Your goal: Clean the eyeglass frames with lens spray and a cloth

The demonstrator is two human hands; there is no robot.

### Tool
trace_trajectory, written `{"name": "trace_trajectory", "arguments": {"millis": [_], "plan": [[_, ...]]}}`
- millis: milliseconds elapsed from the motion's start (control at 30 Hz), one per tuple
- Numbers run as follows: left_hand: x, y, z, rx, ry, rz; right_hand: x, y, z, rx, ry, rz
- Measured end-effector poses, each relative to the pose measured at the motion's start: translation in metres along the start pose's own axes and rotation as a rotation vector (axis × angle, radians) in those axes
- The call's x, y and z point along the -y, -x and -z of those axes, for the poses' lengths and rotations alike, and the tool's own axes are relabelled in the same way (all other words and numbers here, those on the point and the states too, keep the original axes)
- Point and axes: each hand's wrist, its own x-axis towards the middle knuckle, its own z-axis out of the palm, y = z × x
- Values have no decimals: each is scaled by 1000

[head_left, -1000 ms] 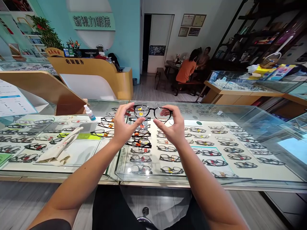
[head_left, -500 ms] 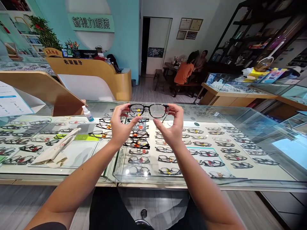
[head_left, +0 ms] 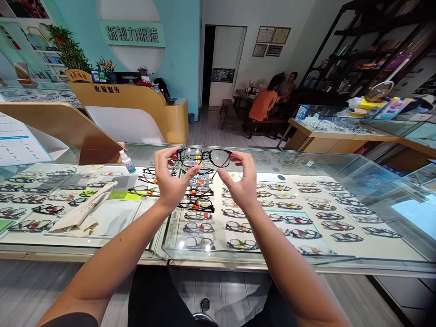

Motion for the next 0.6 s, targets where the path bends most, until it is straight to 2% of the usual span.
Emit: {"name": "trace_trajectory", "arguments": {"millis": [200,600], "plan": [[-2,-1,1,-9,-26,-15,-2,2,-1,5,-17,-29],[-4,-2,1,5,-68,-48,-2,1,0,-30,-30,30]]}}
